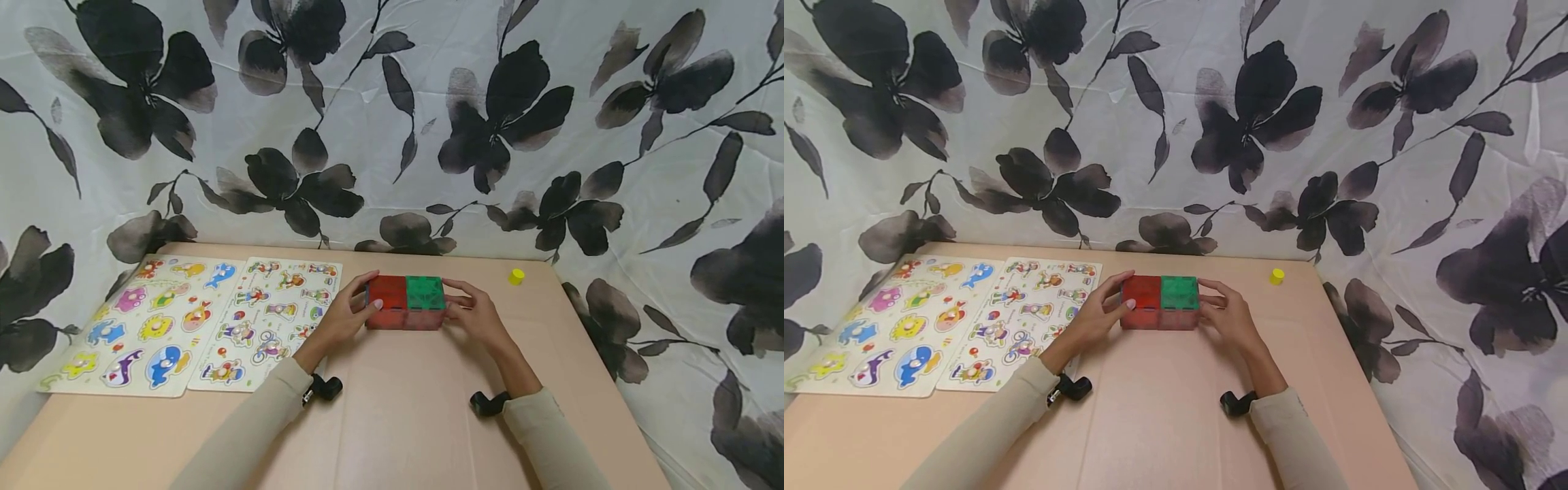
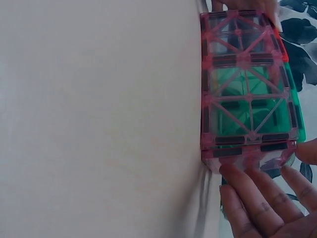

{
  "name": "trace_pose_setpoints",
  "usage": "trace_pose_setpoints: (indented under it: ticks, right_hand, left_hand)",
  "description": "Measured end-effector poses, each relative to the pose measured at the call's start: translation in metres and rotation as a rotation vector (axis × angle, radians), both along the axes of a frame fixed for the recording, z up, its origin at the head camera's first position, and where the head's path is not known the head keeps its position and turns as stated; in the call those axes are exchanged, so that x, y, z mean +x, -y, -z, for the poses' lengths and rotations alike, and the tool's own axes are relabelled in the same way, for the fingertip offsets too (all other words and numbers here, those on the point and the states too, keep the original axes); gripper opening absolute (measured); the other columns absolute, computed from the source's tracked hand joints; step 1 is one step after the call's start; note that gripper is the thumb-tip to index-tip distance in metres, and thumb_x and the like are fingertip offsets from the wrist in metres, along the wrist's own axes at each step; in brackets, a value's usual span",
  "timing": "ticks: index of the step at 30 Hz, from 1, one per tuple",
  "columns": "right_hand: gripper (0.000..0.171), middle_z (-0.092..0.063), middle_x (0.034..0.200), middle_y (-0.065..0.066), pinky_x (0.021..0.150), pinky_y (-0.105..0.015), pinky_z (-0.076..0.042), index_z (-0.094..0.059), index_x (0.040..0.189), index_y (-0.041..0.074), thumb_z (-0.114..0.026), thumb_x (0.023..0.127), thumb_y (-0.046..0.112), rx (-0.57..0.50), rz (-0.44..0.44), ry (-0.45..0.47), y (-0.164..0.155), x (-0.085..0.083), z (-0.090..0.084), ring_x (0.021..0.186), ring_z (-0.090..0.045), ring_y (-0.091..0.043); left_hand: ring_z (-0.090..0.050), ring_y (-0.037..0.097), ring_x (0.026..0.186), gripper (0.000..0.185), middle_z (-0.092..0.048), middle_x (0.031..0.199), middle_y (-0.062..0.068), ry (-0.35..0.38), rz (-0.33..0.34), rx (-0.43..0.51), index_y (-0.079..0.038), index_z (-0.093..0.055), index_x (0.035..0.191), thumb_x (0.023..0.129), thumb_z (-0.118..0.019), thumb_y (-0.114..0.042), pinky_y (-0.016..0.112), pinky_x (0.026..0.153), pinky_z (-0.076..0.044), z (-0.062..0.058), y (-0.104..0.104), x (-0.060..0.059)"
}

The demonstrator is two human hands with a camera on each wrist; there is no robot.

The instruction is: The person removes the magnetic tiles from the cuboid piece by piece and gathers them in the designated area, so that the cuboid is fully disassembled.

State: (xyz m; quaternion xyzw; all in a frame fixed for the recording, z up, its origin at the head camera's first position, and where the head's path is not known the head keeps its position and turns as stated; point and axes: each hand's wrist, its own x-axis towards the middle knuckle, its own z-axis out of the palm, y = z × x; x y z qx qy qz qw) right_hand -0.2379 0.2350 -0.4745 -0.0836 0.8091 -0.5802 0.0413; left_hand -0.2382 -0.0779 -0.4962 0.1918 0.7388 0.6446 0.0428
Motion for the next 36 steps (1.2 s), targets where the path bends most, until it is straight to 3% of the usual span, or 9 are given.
trace_pose_setpoints:
  ticks: [12, 18, 23, 31, 36]
  right_hand:
    - [0.054, -0.061, 0.15, -0.026, 0.094, -0.052, -0.062, -0.058, 0.153, 0.014, -0.056, 0.102, -0.003, -0.062, -0.01, 0.031, -0.005, 0.001, 0.0, 0.131, -0.067, -0.041]
    - [0.053, -0.057, 0.155, -0.022, 0.096, -0.052, -0.062, -0.057, 0.154, 0.013, -0.055, 0.104, -0.003, -0.091, -0.021, 0.031, -0.011, 0.003, 0.001, 0.13, -0.07, -0.028]
    - [0.045, -0.06, 0.151, -0.023, 0.093, -0.052, -0.063, -0.061, 0.148, 0.003, -0.055, 0.104, -0.006, -0.115, -0.038, -0.01, -0.015, 0.005, 0.002, 0.122, -0.074, -0.018]
    - [0.047, -0.066, 0.146, -0.018, 0.087, -0.03, -0.066, -0.065, 0.145, 0.01, -0.072, 0.1, 0.003, 0.046, 0.074, 0.011, -0.02, 0.013, 0.001, 0.13, -0.069, -0.037]
    - [0.049, -0.073, 0.134, -0.022, 0.084, -0.032, -0.067, -0.067, 0.143, 0.008, -0.07, 0.096, -0.007, 0.036, 0.119, 0.042, -0.027, 0.016, 0.0, 0.122, -0.073, -0.037]
  left_hand:
    - [-0.045, 0.043, 0.152, 0.063, -0.044, 0.164, 0.013, 0.03, 0.005, -0.004, -0.025, -0.04, 0.163, 0.106, -0.067, -0.017, 0.056, 0.119, -0.046, 0.0, 0.0, 0.0]
    - [-0.046, 0.042, 0.152, 0.062, -0.045, 0.163, 0.012, 0.041, -0.001, -0.004, -0.027, -0.041, 0.162, 0.106, -0.067, -0.018, 0.055, 0.12, -0.046, -0.001, 0.0, 0.0]
    - [-0.045, 0.043, 0.152, 0.062, -0.045, 0.163, 0.013, 0.036, -0.004, -0.008, -0.026, -0.041, 0.162, 0.106, -0.066, -0.018, 0.055, 0.121, -0.045, -0.001, 0.001, 0.0]
    - [-0.044, 0.044, 0.153, 0.063, -0.044, 0.164, 0.013, 0.04, -0.008, -0.014, -0.022, -0.04, 0.163, 0.106, -0.067, -0.019, 0.056, 0.122, -0.043, -0.001, 0.002, 0.001]
    - [-0.045, 0.045, 0.152, 0.063, -0.044, 0.163, 0.013, 0.034, 0.003, -0.002, -0.026, -0.041, 0.162, 0.106, -0.067, -0.019, 0.057, 0.121, -0.045, 0.0, 0.001, 0.0]
